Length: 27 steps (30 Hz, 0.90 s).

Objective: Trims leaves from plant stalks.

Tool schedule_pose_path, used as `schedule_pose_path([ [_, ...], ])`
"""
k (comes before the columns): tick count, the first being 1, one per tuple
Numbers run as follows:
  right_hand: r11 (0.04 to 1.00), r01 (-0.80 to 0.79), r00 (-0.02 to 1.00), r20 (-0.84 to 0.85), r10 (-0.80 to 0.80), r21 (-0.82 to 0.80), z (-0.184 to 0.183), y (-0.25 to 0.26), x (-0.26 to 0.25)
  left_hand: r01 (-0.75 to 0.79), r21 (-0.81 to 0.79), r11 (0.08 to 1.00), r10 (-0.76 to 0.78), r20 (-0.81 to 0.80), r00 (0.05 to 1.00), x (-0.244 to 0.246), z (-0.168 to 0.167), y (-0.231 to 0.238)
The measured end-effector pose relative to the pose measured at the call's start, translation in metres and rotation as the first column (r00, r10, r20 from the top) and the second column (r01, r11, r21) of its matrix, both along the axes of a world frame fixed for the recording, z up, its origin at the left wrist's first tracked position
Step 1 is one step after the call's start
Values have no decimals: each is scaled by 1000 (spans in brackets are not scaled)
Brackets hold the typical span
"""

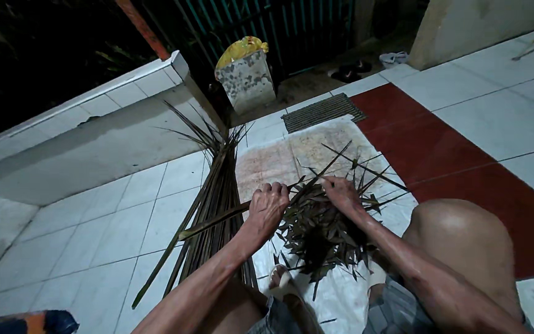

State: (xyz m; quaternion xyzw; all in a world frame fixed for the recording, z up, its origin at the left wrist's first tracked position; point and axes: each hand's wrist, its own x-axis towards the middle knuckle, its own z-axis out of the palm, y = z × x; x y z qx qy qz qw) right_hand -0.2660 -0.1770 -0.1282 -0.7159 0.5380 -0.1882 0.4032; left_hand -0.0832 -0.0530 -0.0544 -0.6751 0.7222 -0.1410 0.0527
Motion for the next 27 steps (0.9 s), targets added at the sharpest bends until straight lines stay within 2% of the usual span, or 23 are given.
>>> schedule_pose_path([
  [3,997,58,995,87,-53,-55,1,-3,-7,2,-65,998,-1,15,1000,4,-1,2],
  [8,983,-174,966,186,181,-52,9,14,-1,-29,-16,999,29,-29,999,3,-1,0],
  [13,948,-311,919,231,319,-72,12,21,8,8,-130,991,-8,-2,1000,2,-4,-2],
  [22,965,-260,954,145,261,-30,10,18,11,-5,-98,995,5,2,1000,2,-7,-5],
  [27,989,-150,981,123,149,-2,5,9,3,-19,-92,996,19,2,1000,3,-3,-4],
])
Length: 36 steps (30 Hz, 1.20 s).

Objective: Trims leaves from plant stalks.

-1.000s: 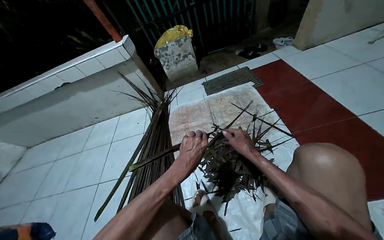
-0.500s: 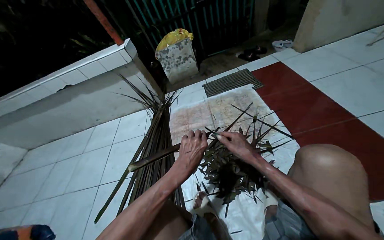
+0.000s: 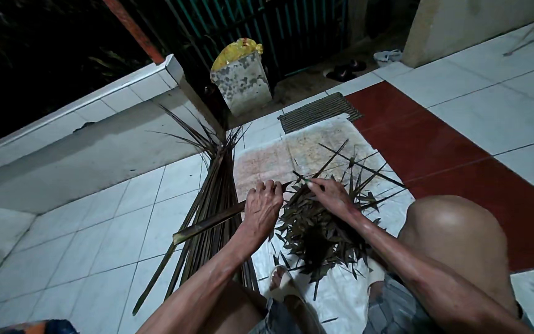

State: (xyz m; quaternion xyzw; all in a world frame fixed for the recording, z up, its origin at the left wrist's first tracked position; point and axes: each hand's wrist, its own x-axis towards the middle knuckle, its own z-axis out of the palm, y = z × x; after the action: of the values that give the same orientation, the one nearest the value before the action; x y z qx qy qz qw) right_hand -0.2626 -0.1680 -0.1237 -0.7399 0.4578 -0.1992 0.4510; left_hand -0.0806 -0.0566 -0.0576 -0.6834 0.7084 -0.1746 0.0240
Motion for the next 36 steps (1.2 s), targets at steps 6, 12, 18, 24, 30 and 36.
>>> schedule_pose_path([
  [6,989,145,984,-114,-140,36,-20,-20,-11,-22,19,1000,22,-22,1000,4,2,1],
  [12,939,342,934,-128,-335,39,-36,-33,-26,-76,124,989,87,-86,992,11,9,3],
  [18,881,473,881,-34,-472,1,-36,-32,-30,-261,291,921,346,-298,890,29,30,1],
  [24,985,173,944,280,-172,24,-5,1,3,-74,302,951,271,-690,671,37,13,-17],
  [30,977,166,871,445,-211,137,2,7,20,140,360,922,242,-822,515,9,4,-33],
  [36,948,245,818,481,-314,203,9,-6,12,131,75,989,-24,-779,626,-1,62,-24],
])
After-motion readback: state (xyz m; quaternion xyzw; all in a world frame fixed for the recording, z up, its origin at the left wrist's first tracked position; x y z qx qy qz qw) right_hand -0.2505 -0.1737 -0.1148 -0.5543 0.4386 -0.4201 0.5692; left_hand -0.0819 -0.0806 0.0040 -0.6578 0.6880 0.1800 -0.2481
